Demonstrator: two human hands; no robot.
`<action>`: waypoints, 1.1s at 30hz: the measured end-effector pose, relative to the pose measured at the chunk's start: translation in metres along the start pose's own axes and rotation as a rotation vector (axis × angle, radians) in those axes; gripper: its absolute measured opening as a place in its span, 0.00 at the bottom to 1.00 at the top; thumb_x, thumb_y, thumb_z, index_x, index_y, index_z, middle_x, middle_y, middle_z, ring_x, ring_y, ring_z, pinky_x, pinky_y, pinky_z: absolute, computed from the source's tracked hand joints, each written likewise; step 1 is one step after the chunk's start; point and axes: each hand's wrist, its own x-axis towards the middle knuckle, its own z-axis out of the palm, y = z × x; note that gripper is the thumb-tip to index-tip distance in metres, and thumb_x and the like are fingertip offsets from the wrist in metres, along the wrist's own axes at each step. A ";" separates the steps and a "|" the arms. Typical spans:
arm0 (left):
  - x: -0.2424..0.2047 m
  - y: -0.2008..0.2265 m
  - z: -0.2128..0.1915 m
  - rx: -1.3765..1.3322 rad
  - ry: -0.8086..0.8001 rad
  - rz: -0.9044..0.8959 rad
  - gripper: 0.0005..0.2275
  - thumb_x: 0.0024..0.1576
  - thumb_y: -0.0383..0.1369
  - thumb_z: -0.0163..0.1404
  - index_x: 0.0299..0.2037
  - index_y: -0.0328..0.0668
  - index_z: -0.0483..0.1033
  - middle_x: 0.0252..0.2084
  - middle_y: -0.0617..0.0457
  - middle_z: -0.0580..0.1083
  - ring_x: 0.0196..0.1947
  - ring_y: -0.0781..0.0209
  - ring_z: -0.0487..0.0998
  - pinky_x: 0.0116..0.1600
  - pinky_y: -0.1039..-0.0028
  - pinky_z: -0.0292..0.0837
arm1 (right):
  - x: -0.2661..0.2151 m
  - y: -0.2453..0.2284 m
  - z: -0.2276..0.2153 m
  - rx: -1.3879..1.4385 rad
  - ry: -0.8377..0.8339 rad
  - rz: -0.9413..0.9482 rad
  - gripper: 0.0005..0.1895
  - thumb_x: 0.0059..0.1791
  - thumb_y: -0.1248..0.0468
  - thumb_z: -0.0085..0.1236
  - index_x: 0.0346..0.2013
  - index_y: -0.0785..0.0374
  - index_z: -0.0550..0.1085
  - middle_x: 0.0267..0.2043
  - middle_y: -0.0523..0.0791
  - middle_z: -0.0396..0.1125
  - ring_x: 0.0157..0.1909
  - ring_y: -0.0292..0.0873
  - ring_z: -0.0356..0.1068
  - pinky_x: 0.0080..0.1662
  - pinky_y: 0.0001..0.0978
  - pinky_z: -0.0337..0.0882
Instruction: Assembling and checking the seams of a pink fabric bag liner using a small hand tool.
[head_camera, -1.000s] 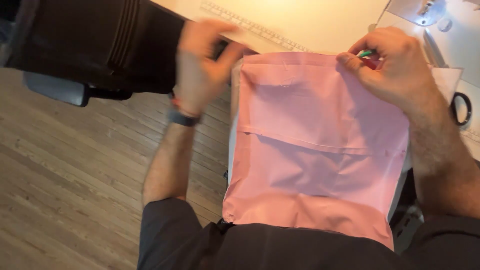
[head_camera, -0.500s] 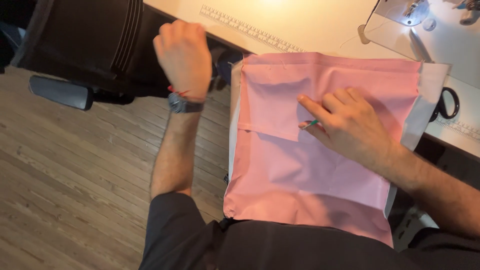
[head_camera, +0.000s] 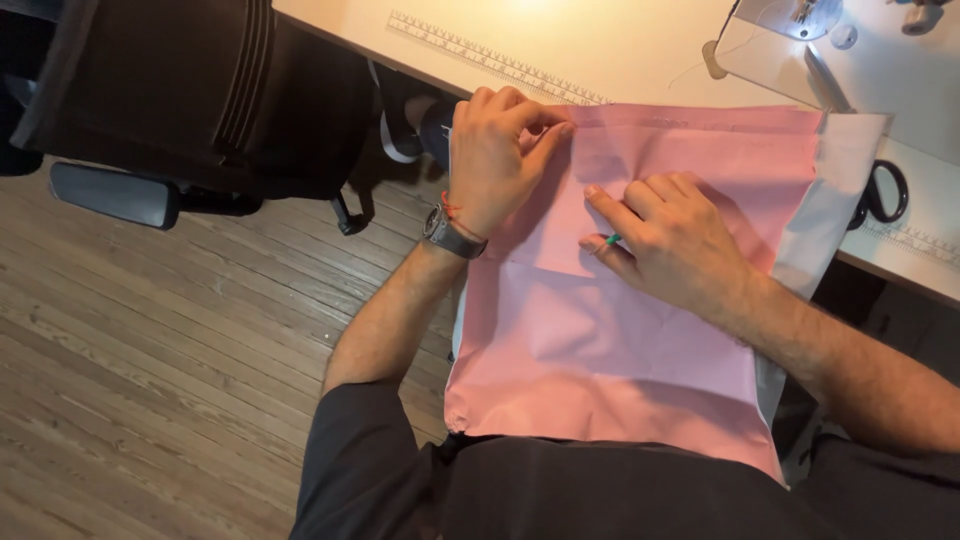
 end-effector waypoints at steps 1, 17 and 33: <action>-0.001 -0.002 0.003 0.006 -0.048 -0.027 0.08 0.56 0.41 0.62 0.35 0.47 0.84 0.32 0.58 0.74 0.37 0.58 0.71 0.45 0.65 0.61 | -0.001 0.001 0.001 0.020 0.000 0.005 0.24 0.48 0.52 0.65 0.51 0.66 0.77 0.33 0.47 0.64 0.38 0.48 0.66 0.45 0.43 0.67; 0.000 -0.004 -0.004 -0.002 -0.045 0.055 0.13 0.54 0.44 0.64 0.34 0.44 0.79 0.36 0.55 0.73 0.39 0.55 0.70 0.47 0.65 0.61 | 0.002 0.003 0.004 0.028 0.003 0.010 0.24 0.48 0.52 0.65 0.50 0.66 0.77 0.32 0.46 0.64 0.37 0.48 0.66 0.44 0.43 0.68; -0.019 -0.111 -0.083 0.896 -0.002 -0.058 0.08 0.62 0.38 0.60 0.36 0.46 0.78 0.38 0.52 0.73 0.42 0.51 0.72 0.46 0.61 0.62 | 0.001 0.005 0.005 0.024 0.008 0.005 0.23 0.49 0.52 0.65 0.51 0.66 0.77 0.32 0.46 0.64 0.36 0.47 0.66 0.44 0.42 0.68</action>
